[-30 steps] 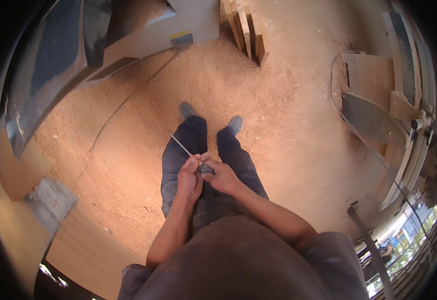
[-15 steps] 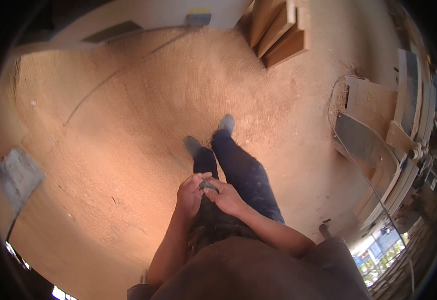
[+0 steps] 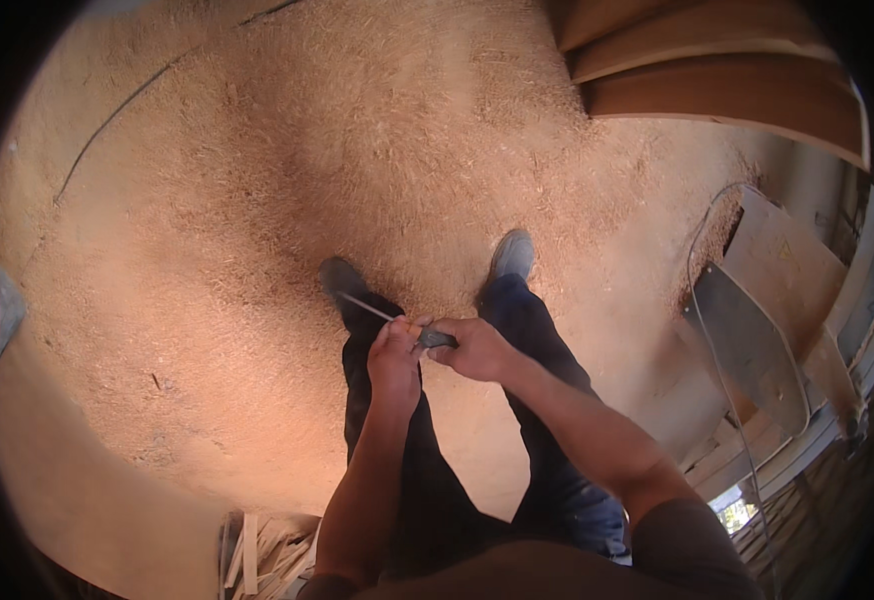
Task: The person uses a screwdriver to loosen and remove screws from a metal panel on a large machine, then briefly sweeps sawdust from the floor with a broom before returning to continue unscrewing the panel. The panel remains attached but is manipulated during the process.
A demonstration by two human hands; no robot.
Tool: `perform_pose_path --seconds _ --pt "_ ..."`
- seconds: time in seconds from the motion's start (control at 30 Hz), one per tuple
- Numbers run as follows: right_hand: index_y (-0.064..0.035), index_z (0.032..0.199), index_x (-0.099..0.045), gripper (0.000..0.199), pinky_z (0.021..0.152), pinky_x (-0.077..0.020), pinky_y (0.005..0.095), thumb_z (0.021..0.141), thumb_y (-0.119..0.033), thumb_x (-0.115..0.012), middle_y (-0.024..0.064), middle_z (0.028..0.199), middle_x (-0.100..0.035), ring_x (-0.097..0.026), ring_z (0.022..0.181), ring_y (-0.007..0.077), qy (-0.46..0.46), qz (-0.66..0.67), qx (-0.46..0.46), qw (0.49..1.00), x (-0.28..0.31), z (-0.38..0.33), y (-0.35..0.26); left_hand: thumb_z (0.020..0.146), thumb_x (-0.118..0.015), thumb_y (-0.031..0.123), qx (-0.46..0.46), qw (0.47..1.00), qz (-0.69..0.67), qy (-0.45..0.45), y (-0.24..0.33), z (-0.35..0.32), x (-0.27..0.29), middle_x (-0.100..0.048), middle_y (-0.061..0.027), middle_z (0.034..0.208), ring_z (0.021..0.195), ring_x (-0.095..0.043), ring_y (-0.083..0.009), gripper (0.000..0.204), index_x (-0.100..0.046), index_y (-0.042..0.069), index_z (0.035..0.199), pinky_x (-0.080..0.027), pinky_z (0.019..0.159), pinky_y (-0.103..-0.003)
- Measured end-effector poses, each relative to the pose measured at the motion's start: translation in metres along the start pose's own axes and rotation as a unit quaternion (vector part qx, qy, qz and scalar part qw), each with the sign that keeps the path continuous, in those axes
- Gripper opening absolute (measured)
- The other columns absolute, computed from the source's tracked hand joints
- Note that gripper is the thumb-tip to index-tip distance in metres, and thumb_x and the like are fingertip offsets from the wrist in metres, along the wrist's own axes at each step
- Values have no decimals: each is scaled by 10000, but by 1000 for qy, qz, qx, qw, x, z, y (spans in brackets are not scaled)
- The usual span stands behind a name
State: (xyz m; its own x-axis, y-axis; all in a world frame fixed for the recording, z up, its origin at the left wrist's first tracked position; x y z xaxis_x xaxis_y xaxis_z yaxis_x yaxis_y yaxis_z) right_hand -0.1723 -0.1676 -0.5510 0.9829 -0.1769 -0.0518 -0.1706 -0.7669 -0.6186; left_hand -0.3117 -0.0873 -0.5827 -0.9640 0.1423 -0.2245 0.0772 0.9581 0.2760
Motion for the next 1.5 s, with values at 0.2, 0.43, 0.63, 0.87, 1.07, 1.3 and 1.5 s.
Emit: perform_pose_path --seconds 0.2,0.43,0.63,0.87,1.07,1.3,1.5 --pt "-109 1296 -698 421 1035 -494 404 976 -377 -646 204 1145 -723 -665 1125 356 -28 -9 -69 997 82 128 6 1092 -484 219 -49 998 -3 38 51 27 -16 -656 -124 847 770 -627 -211 274 -590 -33 1079 -532 783 -348" --pt "-219 1620 -319 810 1181 -356 613 922 -384 -695 246 1641 -289 -350 1479 476 237 -289 -54 926 163 332 -40 1084 -509 235 -33 999 27 1 82 22 -38 -573 -78 736 676 -569 -211 223 -578 26 1048 -542 747 -449" --pt "-193 1583 -391 818 1201 -281 655 862 -325 -754 242 1626 -309 -248 1516 483 210 -499 61 838 89 351 -33 1100 -489 261 -42 998 55 -6 110 24 -44 -591 -75 765 709 -573 -210 262 -593 21 1116 -535 753 -442" --pt "-100 1097 -692 334 982 -508 470 766 -59 -698 147 1060 -627 -622 1075 331 253 -376 161 877 118 279 104 1101 -496 250 -15 997 69 -11 112 33 -58 -600 -80 772 712 -577 -204 256 -596 16 1125 -531 749 -435" --pt "-153 1181 -698 317 937 -547 430 869 -117 -658 171 1097 -692 -702 921 353 345 -277 24 896 190 263 104 1099 -490 231 -40 993 104 -36 113 41 -53 -617 -99 782 710 -589 -217 245 -592 10 1113 -548 765 -452" --pt "-186 1550 -441 774 1198 -347 564 850 -384 -705 295 1582 -334 -390 1432 454 351 -411 -15 841 170 328 15 1091 -495 232 -46 989 141 8 114 46 -61 -627 -112 761 697 -599 -224 252 -600 10 1033 -558 746 -429" --pt "-113 1261 -657 368 1012 -466 546 897 -165 -650 172 1285 -579 -553 1201 364 294 -450 160 828 93 304 68 1092 -496 259 -42 991 125 24 113 51 -54 -649 -113 749 665 -611 -224 272 -600 8 1090 -563 730 -422"
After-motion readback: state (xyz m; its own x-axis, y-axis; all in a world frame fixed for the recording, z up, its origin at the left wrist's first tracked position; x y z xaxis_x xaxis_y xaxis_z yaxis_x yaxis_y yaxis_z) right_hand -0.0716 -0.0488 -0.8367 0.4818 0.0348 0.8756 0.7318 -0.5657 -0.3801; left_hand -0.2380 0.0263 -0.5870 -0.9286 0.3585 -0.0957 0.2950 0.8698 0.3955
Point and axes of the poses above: each hand's wrist, its own z-axis towards the middle knuckle, its own x-axis out of the back of the hand, y = z × x, the point moved 4 cm from there along z, towards the middle knuckle
